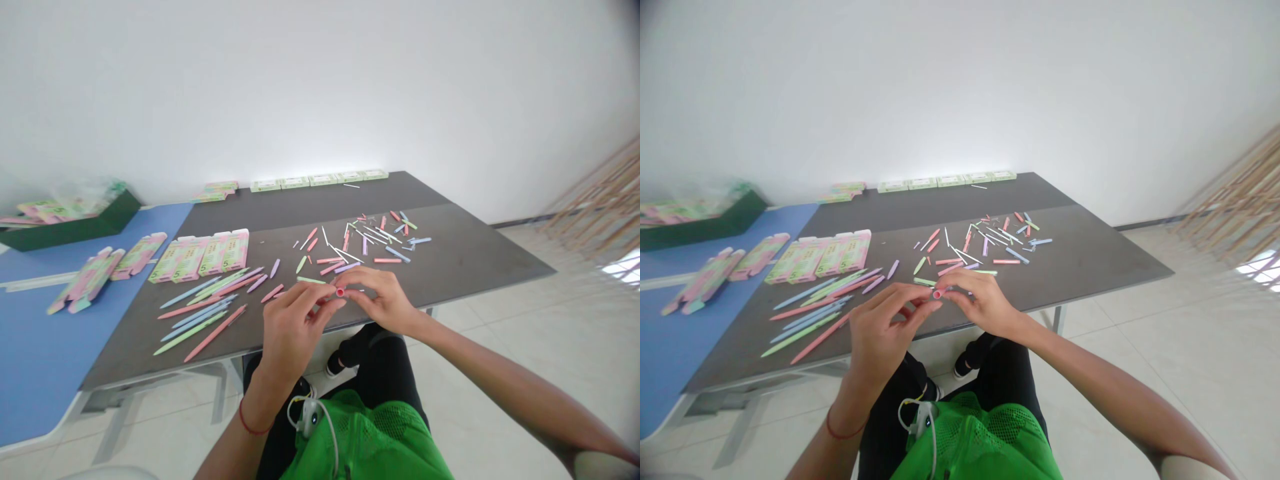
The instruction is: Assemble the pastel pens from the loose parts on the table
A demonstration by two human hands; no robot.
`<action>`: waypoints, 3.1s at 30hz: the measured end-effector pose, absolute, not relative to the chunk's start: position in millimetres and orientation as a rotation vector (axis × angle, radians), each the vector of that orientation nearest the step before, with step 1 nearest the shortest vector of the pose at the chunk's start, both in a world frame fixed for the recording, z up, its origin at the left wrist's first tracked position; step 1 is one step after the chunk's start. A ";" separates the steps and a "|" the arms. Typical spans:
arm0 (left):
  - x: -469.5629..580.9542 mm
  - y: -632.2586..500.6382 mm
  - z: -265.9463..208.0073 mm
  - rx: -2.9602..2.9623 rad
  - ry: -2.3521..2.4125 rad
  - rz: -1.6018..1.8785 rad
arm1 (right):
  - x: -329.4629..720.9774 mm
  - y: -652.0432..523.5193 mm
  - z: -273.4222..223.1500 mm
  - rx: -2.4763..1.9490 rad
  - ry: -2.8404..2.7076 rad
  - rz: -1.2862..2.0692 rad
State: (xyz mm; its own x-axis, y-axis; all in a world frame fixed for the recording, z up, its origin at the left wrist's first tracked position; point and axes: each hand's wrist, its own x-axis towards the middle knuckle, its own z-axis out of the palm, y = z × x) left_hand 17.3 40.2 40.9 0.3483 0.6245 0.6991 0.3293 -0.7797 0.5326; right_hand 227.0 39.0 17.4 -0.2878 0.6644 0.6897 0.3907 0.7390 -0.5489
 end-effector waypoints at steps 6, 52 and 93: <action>19.4 40.3 41.3 2.344 0.852 1.368 | 227.8 38.6 17.4 -0.818 -1.866 0.412; 59.4 47.3 -45.2 0.724 0.625 1.105 | 219.5 41.1 50.9 -0.898 -1.549 0.451; 52.7 46.3 -43.2 0.574 0.611 1.264 | 227.9 65.8 34.2 -0.937 -1.086 0.975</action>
State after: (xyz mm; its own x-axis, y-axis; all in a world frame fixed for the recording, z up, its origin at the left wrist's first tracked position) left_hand 52.7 46.3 -43.2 0.1898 0.9763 -0.1042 -0.6881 0.2080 0.6952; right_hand 227.9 65.8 34.2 0.1766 0.9480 0.2649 -0.1612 0.2933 -0.9423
